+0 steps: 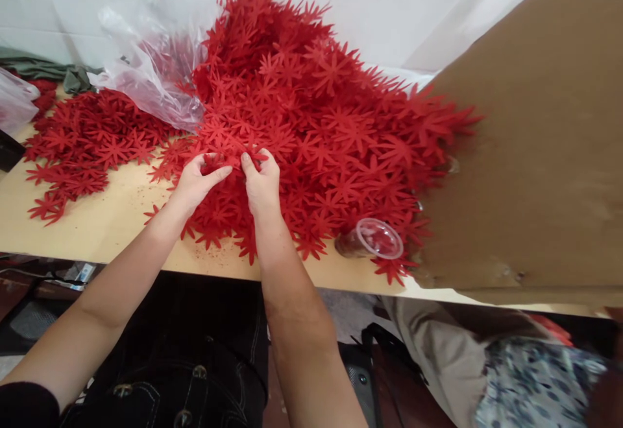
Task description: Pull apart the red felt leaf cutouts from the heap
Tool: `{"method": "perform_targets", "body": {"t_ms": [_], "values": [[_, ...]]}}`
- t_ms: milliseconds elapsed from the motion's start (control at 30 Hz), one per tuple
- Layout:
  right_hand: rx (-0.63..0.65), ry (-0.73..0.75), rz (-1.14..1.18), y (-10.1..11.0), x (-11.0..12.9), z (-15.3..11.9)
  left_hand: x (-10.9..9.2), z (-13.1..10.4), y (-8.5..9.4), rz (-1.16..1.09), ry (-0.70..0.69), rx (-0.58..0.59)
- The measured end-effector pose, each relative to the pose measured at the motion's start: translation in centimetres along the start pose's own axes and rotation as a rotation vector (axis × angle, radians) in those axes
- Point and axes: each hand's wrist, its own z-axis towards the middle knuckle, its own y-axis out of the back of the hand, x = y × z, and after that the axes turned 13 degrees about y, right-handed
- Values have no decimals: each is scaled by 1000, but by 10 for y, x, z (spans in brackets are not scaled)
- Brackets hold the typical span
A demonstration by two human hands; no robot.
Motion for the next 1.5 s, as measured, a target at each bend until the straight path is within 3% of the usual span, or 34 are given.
{"method": "perform_targets", "body": {"t_ms": [200, 400, 600, 900, 1067, 1300, 1400, 1500], "values": [[-74, -80, 3, 1, 7, 2, -2, 5, 6, 50, -24, -90], [-158, -143, -49, 5, 8, 7, -5, 2, 11, 22, -10, -74], [-113, -95, -188, 5, 9, 9, -8, -3, 12, -22, 43, -84], [80, -182, -36, 11, 9, 8, 0, 6, 19, -113, 98, -114], [48, -200, -88, 13, 8, 12, 6, 8, 23, -142, 130, -130], [-28, 3, -275, 9, 3, 20, 3, 5, 23, -101, 65, -181], [-6, 7, -217, 9, 0, 23, 1, 5, 22, -98, 63, -186], [65, -79, -87, 9, 1, 23, 1, 5, 23, -127, 69, -194]]}}
